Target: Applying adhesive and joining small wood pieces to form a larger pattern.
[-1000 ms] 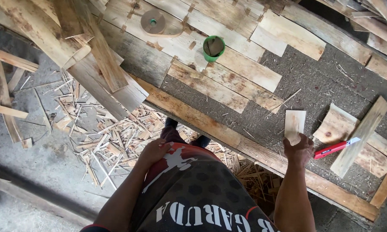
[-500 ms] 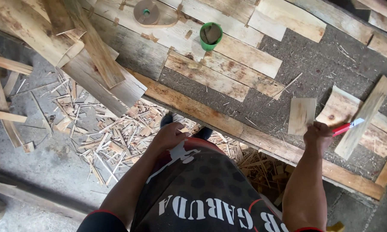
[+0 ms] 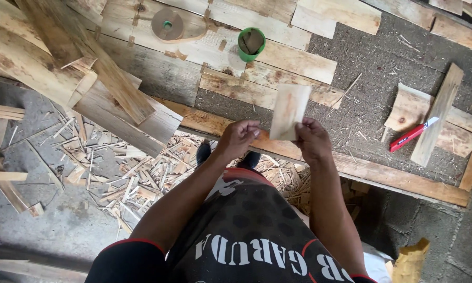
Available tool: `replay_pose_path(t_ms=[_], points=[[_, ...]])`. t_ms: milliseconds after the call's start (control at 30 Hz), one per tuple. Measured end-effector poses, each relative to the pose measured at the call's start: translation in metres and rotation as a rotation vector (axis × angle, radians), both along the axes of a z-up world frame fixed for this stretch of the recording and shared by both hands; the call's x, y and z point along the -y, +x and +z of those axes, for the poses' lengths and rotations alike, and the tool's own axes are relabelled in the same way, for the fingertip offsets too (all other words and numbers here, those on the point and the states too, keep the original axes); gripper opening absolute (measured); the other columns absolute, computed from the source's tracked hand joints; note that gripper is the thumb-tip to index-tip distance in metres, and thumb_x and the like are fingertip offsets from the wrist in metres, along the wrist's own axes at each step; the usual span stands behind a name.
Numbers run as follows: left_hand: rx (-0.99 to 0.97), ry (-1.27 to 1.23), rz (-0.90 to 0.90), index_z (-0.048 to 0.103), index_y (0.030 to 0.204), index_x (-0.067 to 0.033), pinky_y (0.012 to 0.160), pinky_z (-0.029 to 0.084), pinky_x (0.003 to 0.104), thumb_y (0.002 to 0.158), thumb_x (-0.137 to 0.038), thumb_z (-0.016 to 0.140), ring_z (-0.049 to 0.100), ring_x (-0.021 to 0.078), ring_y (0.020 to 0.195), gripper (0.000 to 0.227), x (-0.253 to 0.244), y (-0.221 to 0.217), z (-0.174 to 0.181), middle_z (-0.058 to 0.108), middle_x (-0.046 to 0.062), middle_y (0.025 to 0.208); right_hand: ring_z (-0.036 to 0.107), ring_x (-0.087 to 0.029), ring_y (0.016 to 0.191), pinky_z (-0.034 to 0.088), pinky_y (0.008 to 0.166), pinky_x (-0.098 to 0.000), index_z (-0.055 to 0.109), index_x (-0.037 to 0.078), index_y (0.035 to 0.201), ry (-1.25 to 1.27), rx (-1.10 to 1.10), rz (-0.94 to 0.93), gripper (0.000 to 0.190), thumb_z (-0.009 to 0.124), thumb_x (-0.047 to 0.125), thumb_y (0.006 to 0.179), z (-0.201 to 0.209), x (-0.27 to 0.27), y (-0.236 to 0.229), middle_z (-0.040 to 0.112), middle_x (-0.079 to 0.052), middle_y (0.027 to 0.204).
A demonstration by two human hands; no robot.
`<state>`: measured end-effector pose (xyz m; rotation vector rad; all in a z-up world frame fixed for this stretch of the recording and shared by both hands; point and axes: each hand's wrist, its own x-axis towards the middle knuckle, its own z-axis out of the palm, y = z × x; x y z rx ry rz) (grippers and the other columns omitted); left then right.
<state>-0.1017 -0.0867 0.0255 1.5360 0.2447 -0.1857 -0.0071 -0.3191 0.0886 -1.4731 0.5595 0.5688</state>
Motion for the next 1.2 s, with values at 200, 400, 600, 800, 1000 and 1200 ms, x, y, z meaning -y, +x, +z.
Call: replay_pose_path(t_ms=[200,400,600,800,1000,1200], points=[[-0.155,-0.194,0.218,0.067,0.120,0.0009,0.069,0.066,0.028,0.095,-0.003,0.070,0.074,0.0181,0.080,0.026,-0.017,0.001,0.007,0.075,0.012,0.095,0.072,-0.021,0.086,0.065,0.078,-0.0374,0.068,0.000,0.116,-0.047,0.097,0.209,0.022,0.068,0.010,0.096,-0.021,-0.056,-0.019,0.075,-0.012,0.099],[-0.230,-0.604,0.465,0.062,0.104,0.0004,0.073,0.066,0.030,0.096,0.000,0.068,0.074,0.0189,0.080,0.011,-0.025,-0.010,-0.057,0.073,0.012,0.095,0.071,-0.019,0.084,0.064,0.079,-0.0338,0.055,0.004,0.133,-0.021,0.174,0.219,0.038,0.067,0.014,0.099,-0.025,-0.087,-0.034,0.073,-0.012,0.097],[-0.295,-0.630,0.555,0.062,0.102,-0.0002,0.074,0.067,0.031,0.095,0.001,0.067,0.075,0.0198,0.082,0.009,-0.036,-0.013,-0.060,0.074,0.013,0.095,0.071,-0.018,0.078,0.064,0.073,-0.0325,0.060,-0.002,0.119,0.007,0.082,0.214,0.027,0.069,0.011,0.097,-0.080,-0.099,-0.045,0.071,-0.011,0.093],[-0.218,-0.590,0.593,0.062,0.103,0.0007,0.073,0.064,0.032,0.096,-0.004,0.070,0.076,0.0197,0.085,0.012,-0.037,-0.019,-0.112,0.075,0.012,0.097,0.068,-0.013,0.074,0.062,0.067,-0.0275,0.065,-0.001,0.113,-0.082,0.161,0.182,0.018,0.069,0.008,0.098,-0.091,-0.124,-0.036,0.071,-0.006,0.089],[0.040,0.820,0.211,0.067,0.107,-0.0007,0.095,0.050,0.048,0.089,-0.014,0.076,0.060,0.0366,0.114,0.024,-0.078,-0.051,-0.026,0.063,0.017,0.118,0.065,-0.011,0.068,0.057,0.059,-0.0259,0.068,-0.001,0.106,-0.230,0.321,0.180,0.012,0.070,0.005,0.096,-0.123,-0.142,-0.022,0.070,-0.005,0.082],[0.200,1.113,-0.009,0.063,0.120,0.0094,0.107,0.045,0.048,0.086,-0.019,0.078,0.047,0.0390,0.130,0.047,-0.093,-0.052,-0.019,0.053,0.022,0.130,0.063,-0.009,0.063,0.054,0.054,-0.0266,0.071,0.000,0.103,-0.353,0.270,0.234,0.012,0.071,0.010,0.095,-0.106,-0.164,-0.022,0.071,-0.005,0.078]])
